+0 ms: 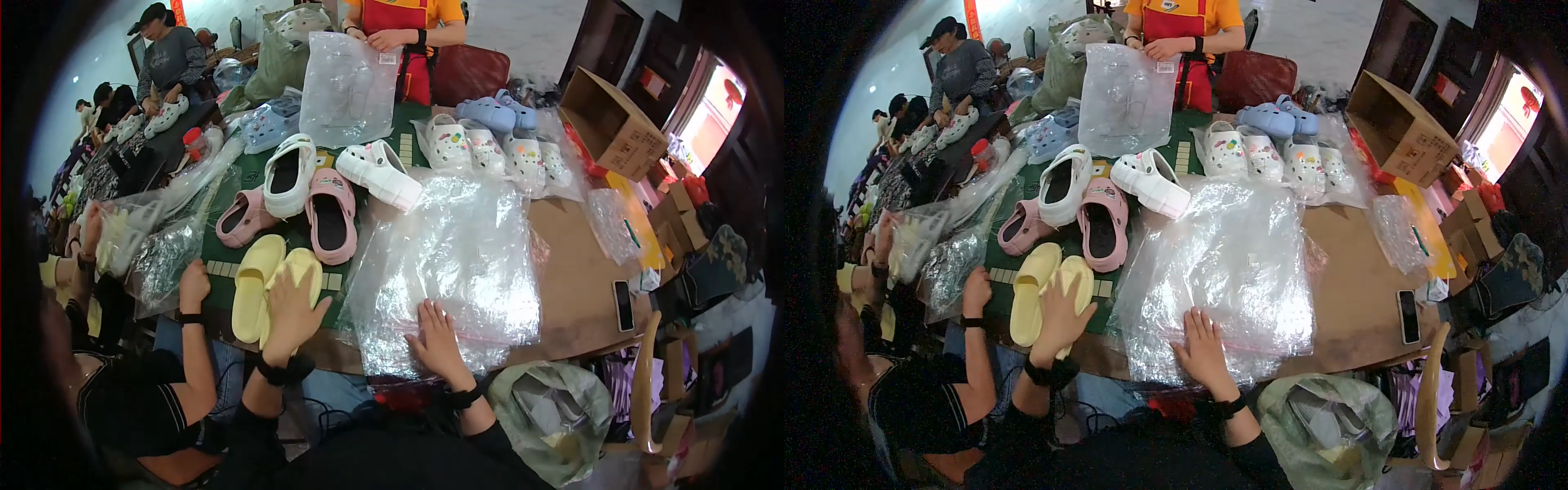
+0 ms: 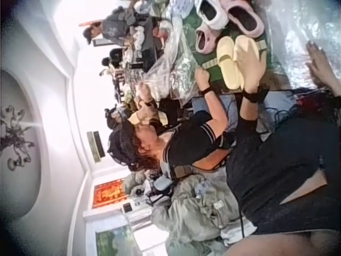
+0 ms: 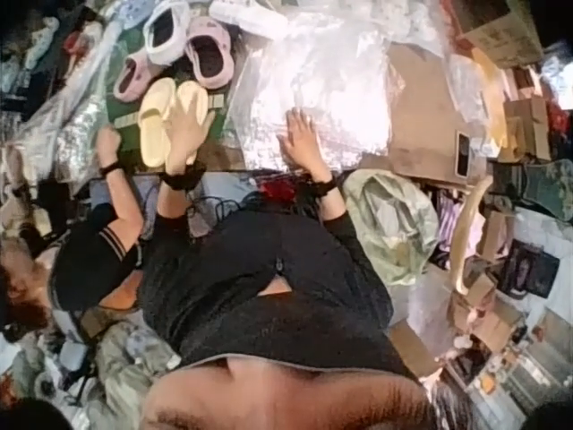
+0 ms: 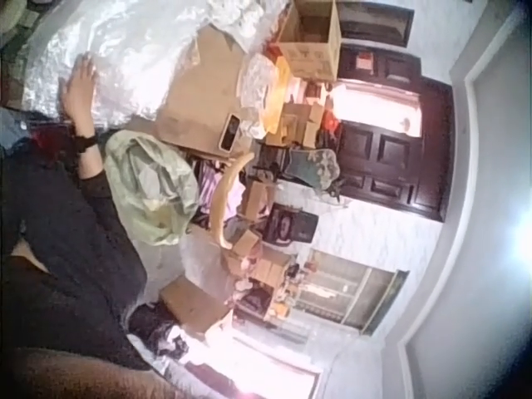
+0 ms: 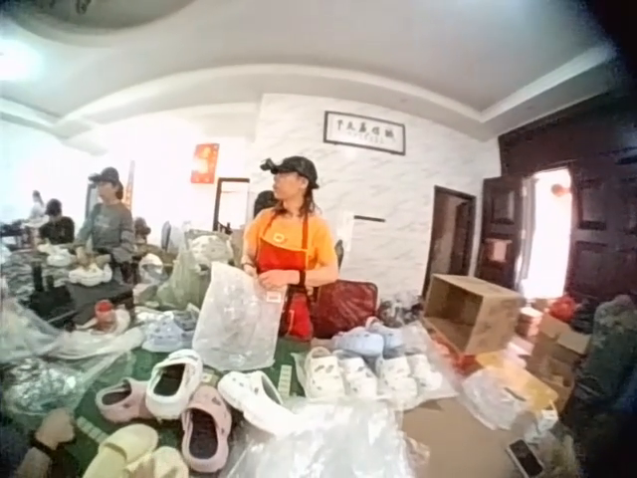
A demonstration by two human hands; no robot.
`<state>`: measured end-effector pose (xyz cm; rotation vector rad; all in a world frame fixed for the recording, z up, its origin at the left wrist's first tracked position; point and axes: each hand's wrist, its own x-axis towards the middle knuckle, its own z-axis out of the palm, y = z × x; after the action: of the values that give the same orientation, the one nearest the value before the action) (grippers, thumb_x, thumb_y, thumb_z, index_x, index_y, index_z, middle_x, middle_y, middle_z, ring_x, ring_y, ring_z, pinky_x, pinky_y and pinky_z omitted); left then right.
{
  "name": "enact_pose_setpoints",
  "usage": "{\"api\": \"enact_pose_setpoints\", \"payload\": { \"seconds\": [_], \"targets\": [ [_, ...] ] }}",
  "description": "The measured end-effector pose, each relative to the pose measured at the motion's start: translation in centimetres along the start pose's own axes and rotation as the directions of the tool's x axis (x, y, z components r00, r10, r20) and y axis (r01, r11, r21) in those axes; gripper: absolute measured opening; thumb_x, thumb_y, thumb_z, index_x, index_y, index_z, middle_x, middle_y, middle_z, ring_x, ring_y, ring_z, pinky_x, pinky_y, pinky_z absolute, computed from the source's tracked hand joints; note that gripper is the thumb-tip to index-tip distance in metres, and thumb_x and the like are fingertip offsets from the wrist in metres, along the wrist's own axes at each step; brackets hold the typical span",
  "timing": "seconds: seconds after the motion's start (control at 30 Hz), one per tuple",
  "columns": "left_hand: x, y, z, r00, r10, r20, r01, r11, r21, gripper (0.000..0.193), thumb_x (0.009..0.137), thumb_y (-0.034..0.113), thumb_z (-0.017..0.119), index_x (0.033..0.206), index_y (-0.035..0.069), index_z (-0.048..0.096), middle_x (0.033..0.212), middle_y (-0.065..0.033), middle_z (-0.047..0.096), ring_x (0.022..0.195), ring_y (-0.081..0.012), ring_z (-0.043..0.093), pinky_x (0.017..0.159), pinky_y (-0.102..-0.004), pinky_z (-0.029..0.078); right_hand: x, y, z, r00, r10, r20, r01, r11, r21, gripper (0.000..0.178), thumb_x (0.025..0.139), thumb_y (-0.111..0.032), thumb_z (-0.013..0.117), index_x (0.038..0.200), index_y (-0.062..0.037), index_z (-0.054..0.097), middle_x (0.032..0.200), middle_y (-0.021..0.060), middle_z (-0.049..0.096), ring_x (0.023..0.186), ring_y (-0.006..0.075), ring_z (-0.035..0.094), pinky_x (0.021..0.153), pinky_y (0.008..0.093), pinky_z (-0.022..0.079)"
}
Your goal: Packing pairs of shoes and sandals into plastic bags for shipping.
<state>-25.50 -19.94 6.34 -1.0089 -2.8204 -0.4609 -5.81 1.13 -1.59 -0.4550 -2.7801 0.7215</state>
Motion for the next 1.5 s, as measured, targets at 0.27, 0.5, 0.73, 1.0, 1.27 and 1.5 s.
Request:
{"api": "enact_pose_setpoints", "payload": {
  "seconds": [0.27,0.5,0.73,1.0,1.27,1.5],
  "targets": [
    [-3.5,-3.8,0.3,0.905,-0.424,0.038,0.421,0.905,0.064,0.073,0.076,0.008,0.056,0.142,0.007,0.024,0.138,-0.0361,0.025,0.128,-0.0490,0.028,0.106,-0.0536,0.021,-0.7,-0.5,-1.0,0.998,0.021,-0.055,-0.029,0.987,-0.159,0.066,0.085,-0.041,0.056,0.136,-0.0027,0.037,0.141,0.0167,0.037,0.133,0.0320,0.031,0.110,0.0456,0.021],
    [-2.8,-9.1,4.1,0.855,-0.502,0.130,0.488,0.864,0.125,0.071,0.084,0.023,0.057,0.141,-0.001,0.022,0.143,-0.0224,0.029,0.134,-0.0308,0.028,0.105,-0.0546,0.023,-1.7,-0.5,-2.1,0.999,0.013,-0.039,-0.015,0.999,-0.033,0.058,0.085,-0.040,0.057,0.130,-0.0046,0.045,0.137,0.0152,0.043,0.128,0.0318,0.038,0.106,0.0468,0.027],
    [-2.1,-9.8,2.9,0.888,-0.459,-0.026,0.459,0.888,0.013,0.054,0.084,0.027,0.059,0.132,0.009,0.044,0.125,-0.0184,0.047,0.116,-0.0369,0.043,0.093,-0.0516,0.035,-1.8,-2.1,-3.8,0.999,0.047,0.022,-0.049,0.997,0.056,0.055,0.085,-0.043,0.057,0.127,-0.0086,0.049,0.135,0.0161,0.045,0.128,0.0328,0.038,0.103,0.0473,0.028],
    [-2.4,-7.1,3.4,0.905,-0.416,-0.092,0.371,0.876,-0.309,0.022,0.081,0.015,0.058,0.094,-0.002,0.054,0.087,-0.0246,0.058,0.085,-0.0420,0.057,0.074,-0.0482,0.044,-1.4,-2.1,-2.0,1.000,-0.012,-0.018,0.010,0.995,-0.098,0.062,0.082,-0.044,0.059,0.132,-0.0085,0.045,0.136,0.0164,0.043,0.128,0.0342,0.036,0.104,0.0480,0.027],
    [-7.4,-2.9,-0.2,0.902,-0.430,-0.035,0.357,0.791,-0.496,0.014,0.082,0.008,0.053,0.090,-0.004,0.051,0.078,-0.0232,0.060,0.072,-0.0349,0.063,0.062,-0.0395,0.048,-1.6,-1.5,-1.2,0.996,-0.094,-0.007,0.092,0.983,-0.156,0.063,0.084,-0.043,0.057,0.133,-0.0065,0.042,0.136,0.0201,0.041,0.127,0.0363,0.037,0.102,0.0484,0.028],
    [-6.6,4.8,-2.1,0.902,-0.349,0.254,0.395,0.428,-0.813,0.011,0.076,0.005,0.056,0.082,-0.004,0.056,0.064,-0.0111,0.060,0.052,-0.0163,0.062,0.048,-0.0295,0.048,-1.9,-0.5,-0.8,0.992,-0.083,0.094,0.097,0.983,-0.155,0.071,0.083,-0.042,0.059,0.139,-0.0075,0.033,0.142,0.0220,0.033,0.134,0.0369,0.026,0.108,0.0489,0.022]
  ]
}}
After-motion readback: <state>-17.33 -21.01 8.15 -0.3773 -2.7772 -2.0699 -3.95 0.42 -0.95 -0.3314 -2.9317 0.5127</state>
